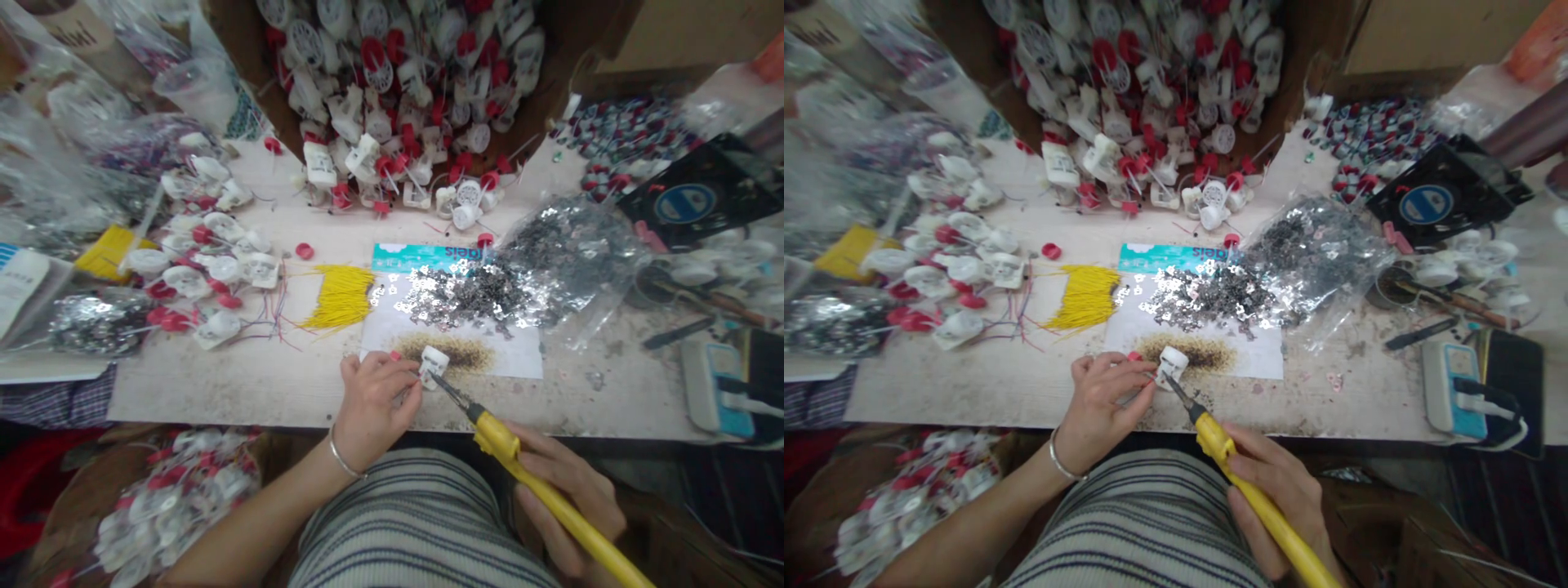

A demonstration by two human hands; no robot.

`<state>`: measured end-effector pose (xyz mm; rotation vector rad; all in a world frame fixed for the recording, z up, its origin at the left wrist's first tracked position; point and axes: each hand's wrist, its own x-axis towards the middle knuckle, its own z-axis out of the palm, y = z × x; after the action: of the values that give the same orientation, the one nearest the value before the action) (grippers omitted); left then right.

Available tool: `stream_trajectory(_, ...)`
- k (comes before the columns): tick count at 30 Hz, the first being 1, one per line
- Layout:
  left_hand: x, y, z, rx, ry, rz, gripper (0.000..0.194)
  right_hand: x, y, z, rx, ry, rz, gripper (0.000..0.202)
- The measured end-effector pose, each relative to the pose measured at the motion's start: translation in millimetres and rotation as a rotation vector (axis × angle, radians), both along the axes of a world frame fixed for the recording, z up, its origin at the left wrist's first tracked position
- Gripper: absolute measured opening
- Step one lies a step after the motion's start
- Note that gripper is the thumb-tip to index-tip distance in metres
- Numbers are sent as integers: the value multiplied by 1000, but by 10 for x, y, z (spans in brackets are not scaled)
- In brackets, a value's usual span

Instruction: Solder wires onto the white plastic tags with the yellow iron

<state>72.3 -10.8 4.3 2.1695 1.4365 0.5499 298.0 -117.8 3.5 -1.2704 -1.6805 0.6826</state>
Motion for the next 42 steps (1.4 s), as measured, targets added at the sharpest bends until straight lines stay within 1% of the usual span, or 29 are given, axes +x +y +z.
stream_trajectory(3, 8, -1, 7, -3, 18, -8, 14, 3, -5, -7, 27, -9, -10, 38)
stream_trajectory(6, 15, -6, 19, -18, 23, -9, 14, 2, 19, -45, 72, -75, 25, 42)
stream_trajectory(8, 22, -10, 23, -13, 24, -5, 14, 8, 31, -56, 80, -82, 24, 43)
stream_trajectory(13, 52, -12, 18, 16, 36, 16, 15, 26, 42, -2, 90, -97, 67, 42)
stream_trajectory(14, 59, -10, 17, 15, 37, 17, 15, 28, 39, 11, 89, -98, 60, 41)
stream_trajectory(17, 78, -2, 17, 9, 40, 13, 16, 20, 27, 14, 87, -61, -29, 42)
stream_trajectory(21, 85, 9, 16, 7, 52, 5, 16, -47, 79, -100, 134, 16, -128, 52)
stream_trajectory(23, 73, 12, 13, 10, 52, 0, 15, -113, 164, -184, 127, 55, -196, 57)
stream_trajectory(24, 62, 13, 12, 12, 48, 1, 14, -152, 221, -223, 118, 60, -210, 56)
stream_trajectory(26, 32, 15, 14, 20, 35, 0, 10, -241, 356, -289, 98, 45, -193, 42)
stream_trajectory(27, 14, 16, 16, 28, 28, -2, 11, -287, 430, -317, 99, 43, -190, 31)
stream_trajectory(28, -5, 18, 19, 35, 23, -7, 17, -335, 505, -343, 111, 46, -198, 22)
stream_trajectory(30, -38, 27, 19, 45, 22, -38, 27, -427, 648, -397, 161, 59, -227, 19)
stream_trajectory(31, -52, 37, 14, 46, 22, -62, 25, -469, 710, -426, 192, 53, -228, 20)
stream_trajectory(33, -71, 73, -13, 32, -3, -125, 12, -538, 805, -488, 209, 9, -186, 18)
stream_trajectory(34, -75, 101, -37, 14, -25, -150, 9, -565, 833, -517, 205, -9, -170, 17)
stream_trajectory(35, -76, 137, -67, -6, -45, -162, 11, -585, 849, -543, 200, -22, -168, 17)
stream_trajectory(37, -65, 226, -142, -9, -72, -154, 16, -612, 846, -581, 219, -34, -221, 19)
stream_trajectory(40, -18, 363, -247, 101, -26, -130, 18, -633, 797, -606, 276, -72, -321, 20)
stream_trajectory(42, 19, 416, -274, 134, 29, -171, 17, -646, 761, -612, 295, -92, -339, 20)
